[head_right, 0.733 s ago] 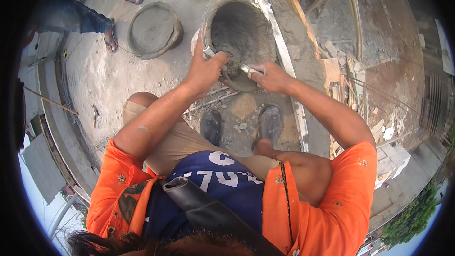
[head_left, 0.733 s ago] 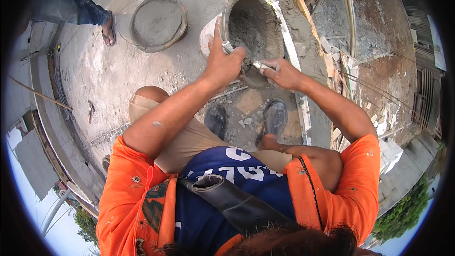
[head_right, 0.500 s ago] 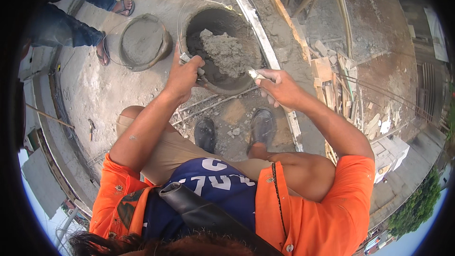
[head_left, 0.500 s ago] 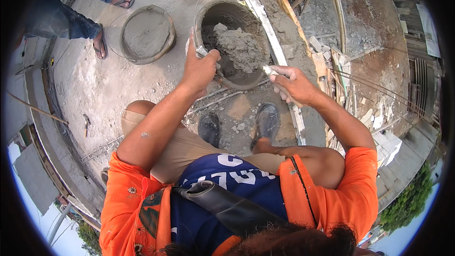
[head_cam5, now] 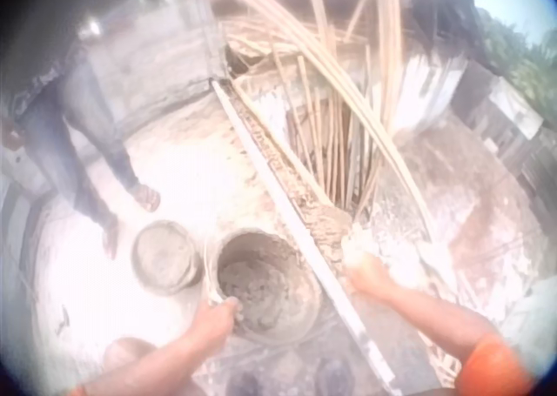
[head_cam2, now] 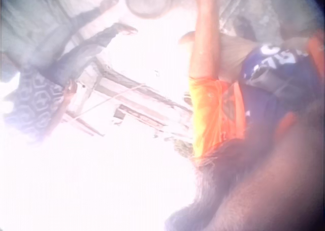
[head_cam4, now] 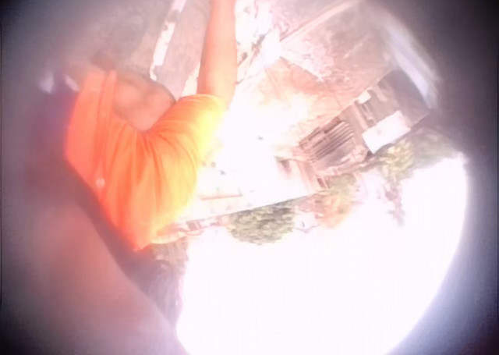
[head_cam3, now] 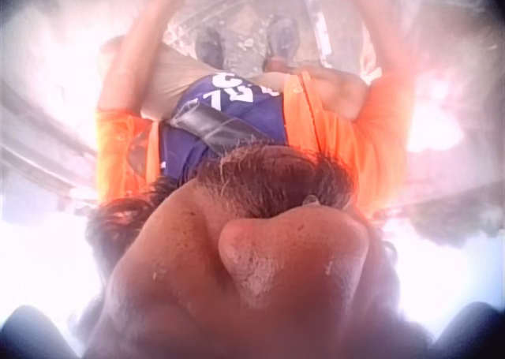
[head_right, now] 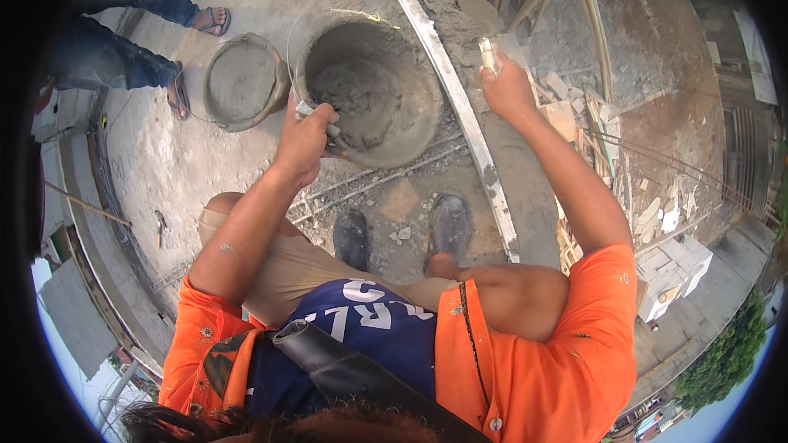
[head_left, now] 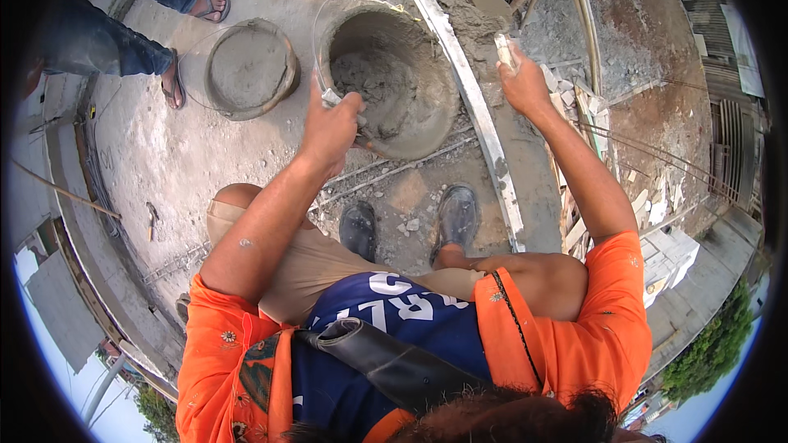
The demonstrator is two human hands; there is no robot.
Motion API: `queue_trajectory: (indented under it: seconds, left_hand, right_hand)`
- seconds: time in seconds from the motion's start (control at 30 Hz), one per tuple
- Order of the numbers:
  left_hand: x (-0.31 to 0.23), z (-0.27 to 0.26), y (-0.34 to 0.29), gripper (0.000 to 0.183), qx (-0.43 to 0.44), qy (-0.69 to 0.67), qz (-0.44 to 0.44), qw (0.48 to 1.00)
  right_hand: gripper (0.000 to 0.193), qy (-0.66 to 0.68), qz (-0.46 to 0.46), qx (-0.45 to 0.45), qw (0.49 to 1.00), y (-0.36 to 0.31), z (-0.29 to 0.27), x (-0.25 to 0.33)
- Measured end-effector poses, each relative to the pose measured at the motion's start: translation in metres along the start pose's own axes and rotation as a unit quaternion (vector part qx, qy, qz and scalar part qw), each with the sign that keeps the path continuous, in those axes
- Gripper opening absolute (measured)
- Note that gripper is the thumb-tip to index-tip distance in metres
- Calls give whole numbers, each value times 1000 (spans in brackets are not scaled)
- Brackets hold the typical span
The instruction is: The person scoops wet cement from a bucket using a trowel and applies it along a linear formwork on the floor. They repeatedly smooth and level the cement within the formwork, then scrape remaining cement from the bucket.
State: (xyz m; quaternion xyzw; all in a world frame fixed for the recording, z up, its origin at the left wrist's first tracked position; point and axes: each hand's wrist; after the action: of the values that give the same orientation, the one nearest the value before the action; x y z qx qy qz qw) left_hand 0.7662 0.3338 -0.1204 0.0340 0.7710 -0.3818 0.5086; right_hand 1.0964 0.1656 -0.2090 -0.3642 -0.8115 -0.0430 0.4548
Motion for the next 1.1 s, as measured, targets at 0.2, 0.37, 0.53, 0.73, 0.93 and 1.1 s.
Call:
queue_trajectory:
  seconds: [0.2, 0.37, 0.53, 0.73, 0.93, 1.1]
  left_hand:
    - [0, 4, -1, 70, -5, 10, 10, 1000]
    - [-12, 7, -2, 72, 6, 4, -17, 1000]
    - [0, 6, -2, 74, -7, 11, -14, 1000]
    - [-12, 14, -11, 92, 33, 18, -5, 999]
    - [14, 22, -9, 105, 31, 138, 60, 988]
    - [21, 29, -21, 108, 38, 192, 105, 975]
  right_hand:
    - [53, 334, 200, 57, 919, -11, -48, -9]
    - [51, 264, 233, 191, 916, 3, -44, -16]
    - [49, 18, 181, 236, 955, -19, -97, -5]
    - [51, -89, -203, 107, 969, -106, -100, -18]
    - [44, -291, -34, 225, 929, -101, -23, 115]
    - [43, -236, 7, 377, 896, -68, 34, 74]
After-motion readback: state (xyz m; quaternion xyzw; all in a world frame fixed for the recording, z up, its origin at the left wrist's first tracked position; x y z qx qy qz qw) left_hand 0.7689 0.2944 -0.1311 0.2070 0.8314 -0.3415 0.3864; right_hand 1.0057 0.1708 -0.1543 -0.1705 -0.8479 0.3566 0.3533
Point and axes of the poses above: each hand's wrist, its own y-axis towards the middle knuckle, its own z-axis out of the palm, x = y × z, and after that the axes turned 14 degrees about y, right-handed
